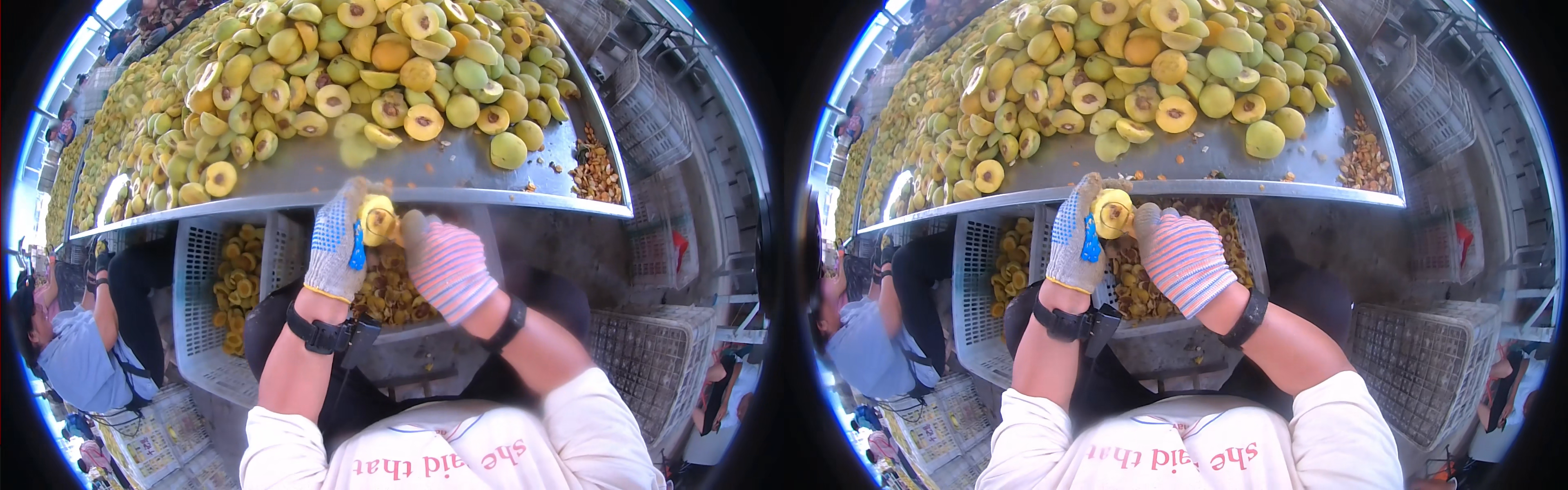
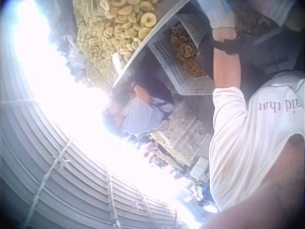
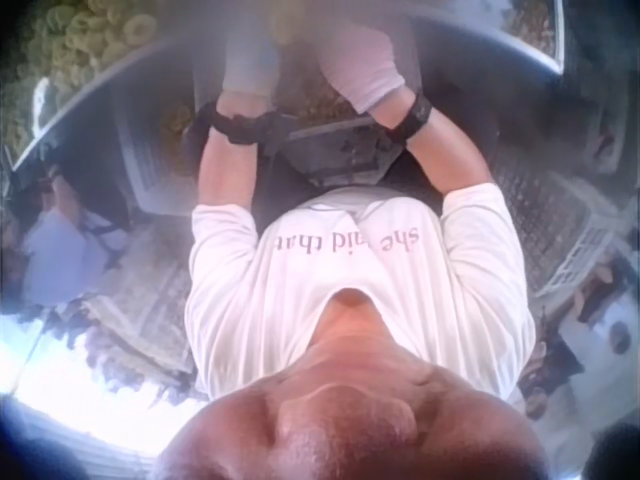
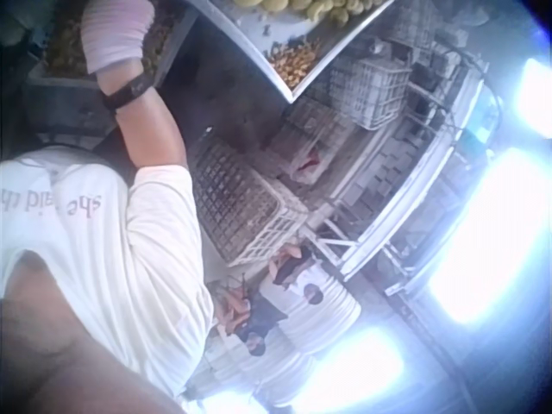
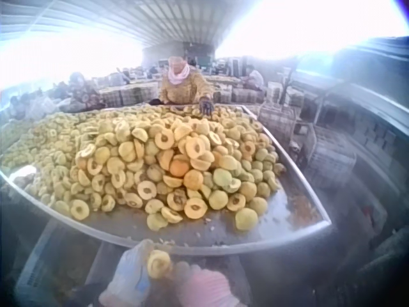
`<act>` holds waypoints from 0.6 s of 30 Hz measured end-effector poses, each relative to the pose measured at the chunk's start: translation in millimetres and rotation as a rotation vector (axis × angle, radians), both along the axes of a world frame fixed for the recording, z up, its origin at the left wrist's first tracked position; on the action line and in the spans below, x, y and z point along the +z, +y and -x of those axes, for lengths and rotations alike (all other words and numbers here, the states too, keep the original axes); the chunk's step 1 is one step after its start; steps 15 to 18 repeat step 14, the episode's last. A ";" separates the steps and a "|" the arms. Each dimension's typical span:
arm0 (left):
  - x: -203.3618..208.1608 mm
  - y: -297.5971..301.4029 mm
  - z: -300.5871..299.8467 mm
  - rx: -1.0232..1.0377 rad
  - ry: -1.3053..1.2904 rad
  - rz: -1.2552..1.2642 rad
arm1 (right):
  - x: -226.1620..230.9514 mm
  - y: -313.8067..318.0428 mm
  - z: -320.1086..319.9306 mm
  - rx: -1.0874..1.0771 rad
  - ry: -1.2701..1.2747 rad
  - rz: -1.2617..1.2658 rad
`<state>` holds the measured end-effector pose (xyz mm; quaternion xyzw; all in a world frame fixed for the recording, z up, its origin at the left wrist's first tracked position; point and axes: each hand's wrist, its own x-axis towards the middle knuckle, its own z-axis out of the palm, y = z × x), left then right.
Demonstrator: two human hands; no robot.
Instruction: The person pits fruit by hand using a coring tool, placing the pits into a small bin and the fruit halves into a larger container.
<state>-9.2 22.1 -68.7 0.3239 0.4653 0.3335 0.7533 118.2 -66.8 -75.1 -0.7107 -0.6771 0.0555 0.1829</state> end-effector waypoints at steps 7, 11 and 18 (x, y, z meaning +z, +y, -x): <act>-3.3 0.1 -4.4 -0.009 -0.115 0.028 | 0.0 -3.2 5.9 -0.009 0.099 0.054; 1.8 -0.9 -3.9 -0.039 -0.044 0.080 | 0.2 -4.7 1.1 -0.002 0.023 0.037; -7.9 4.5 4.6 -0.124 -0.099 0.051 | 2.9 -5.1 2.1 -0.014 0.043 0.075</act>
